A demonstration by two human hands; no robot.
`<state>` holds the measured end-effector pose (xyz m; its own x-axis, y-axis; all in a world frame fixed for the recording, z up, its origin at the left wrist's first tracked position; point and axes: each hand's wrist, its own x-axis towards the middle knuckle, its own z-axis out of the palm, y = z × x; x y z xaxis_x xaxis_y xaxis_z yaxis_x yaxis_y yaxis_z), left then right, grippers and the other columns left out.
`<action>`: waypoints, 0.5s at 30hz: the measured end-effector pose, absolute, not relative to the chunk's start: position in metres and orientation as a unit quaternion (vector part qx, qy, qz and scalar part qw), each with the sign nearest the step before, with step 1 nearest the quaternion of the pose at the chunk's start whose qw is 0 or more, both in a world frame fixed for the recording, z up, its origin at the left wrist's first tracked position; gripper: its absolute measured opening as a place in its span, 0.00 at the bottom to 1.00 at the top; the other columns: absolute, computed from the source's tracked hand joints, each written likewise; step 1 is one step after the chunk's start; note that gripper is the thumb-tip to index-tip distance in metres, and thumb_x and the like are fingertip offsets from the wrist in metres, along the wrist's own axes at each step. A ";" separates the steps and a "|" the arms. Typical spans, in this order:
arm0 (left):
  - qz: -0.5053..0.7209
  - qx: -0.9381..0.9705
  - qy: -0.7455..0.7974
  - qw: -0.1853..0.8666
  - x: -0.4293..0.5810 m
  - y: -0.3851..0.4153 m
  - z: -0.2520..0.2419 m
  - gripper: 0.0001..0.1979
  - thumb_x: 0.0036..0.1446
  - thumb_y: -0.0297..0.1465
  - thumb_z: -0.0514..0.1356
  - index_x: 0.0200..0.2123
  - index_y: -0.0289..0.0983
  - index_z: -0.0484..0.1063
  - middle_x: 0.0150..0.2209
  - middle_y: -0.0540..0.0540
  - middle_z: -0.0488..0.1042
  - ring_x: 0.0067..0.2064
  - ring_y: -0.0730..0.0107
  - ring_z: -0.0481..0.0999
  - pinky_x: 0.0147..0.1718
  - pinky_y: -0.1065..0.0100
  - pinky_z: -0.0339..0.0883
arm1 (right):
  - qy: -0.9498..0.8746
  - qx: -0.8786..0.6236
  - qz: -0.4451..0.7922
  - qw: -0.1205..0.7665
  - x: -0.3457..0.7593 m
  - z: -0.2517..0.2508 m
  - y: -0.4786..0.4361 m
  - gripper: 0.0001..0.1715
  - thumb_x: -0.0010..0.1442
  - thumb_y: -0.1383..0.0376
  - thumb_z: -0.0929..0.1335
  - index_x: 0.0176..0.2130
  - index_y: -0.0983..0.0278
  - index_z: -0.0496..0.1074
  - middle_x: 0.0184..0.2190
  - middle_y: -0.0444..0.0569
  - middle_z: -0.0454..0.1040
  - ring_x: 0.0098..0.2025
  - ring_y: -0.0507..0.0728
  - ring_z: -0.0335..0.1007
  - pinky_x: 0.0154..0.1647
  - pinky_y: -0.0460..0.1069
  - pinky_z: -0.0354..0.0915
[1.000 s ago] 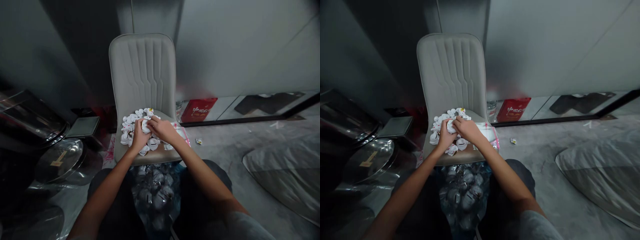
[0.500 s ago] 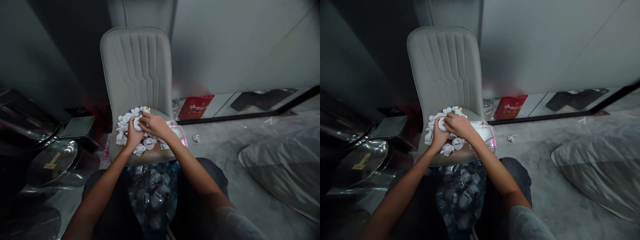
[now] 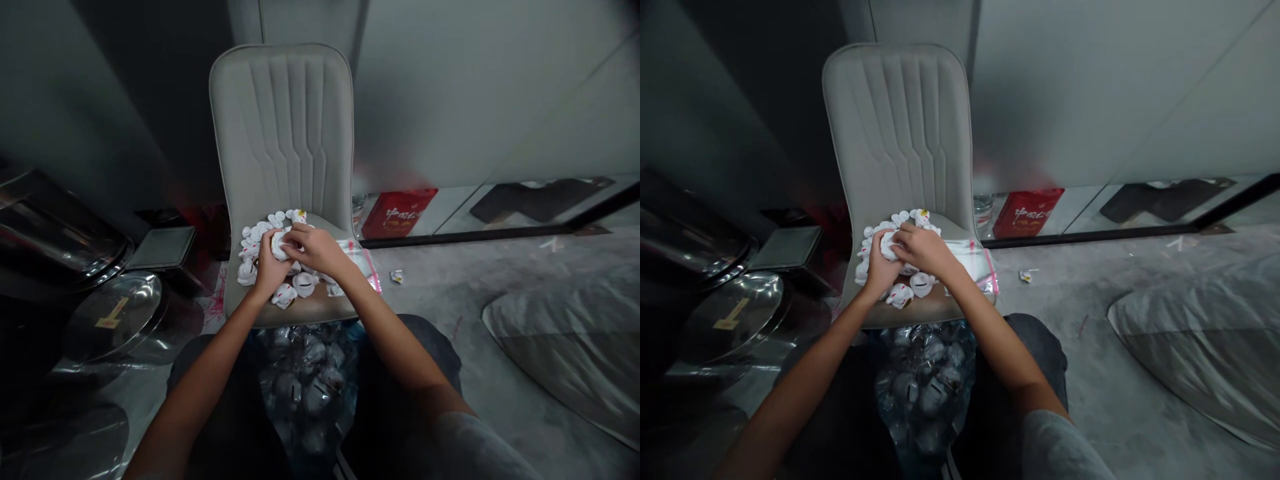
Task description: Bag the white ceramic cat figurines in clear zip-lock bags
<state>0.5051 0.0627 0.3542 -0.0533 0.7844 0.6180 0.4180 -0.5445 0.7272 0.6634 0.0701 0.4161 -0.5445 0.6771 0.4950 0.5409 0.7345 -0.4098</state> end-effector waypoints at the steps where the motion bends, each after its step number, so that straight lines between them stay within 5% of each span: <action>1: 0.569 0.671 0.448 0.157 0.505 0.062 0.354 0.28 0.47 0.22 0.66 0.52 0.40 0.65 0.49 0.44 0.72 0.52 0.61 0.74 0.54 0.59 0.68 | -0.868 -0.341 0.121 0.341 0.664 0.414 0.070 0.09 0.67 0.64 0.67 0.40 0.67 0.75 0.35 0.49 0.70 0.35 0.54 0.65 0.36 0.48 0.56; 15: 0.606 0.647 0.444 0.129 0.512 0.050 0.359 0.28 0.48 0.24 0.66 0.53 0.40 0.64 0.50 0.44 0.71 0.53 0.60 0.73 0.55 0.58 0.67 | -0.802 -0.273 0.212 0.488 0.661 0.394 0.067 0.09 0.64 0.60 0.69 0.40 0.63 0.76 0.33 0.45 0.67 0.33 0.52 0.62 0.40 0.49 0.63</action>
<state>0.5122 0.0503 0.3594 -0.1288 0.7307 0.6705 0.4192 -0.5726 0.7045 0.6610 0.0671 0.3942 -0.3753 0.6447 0.6660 0.2305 0.7608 -0.6066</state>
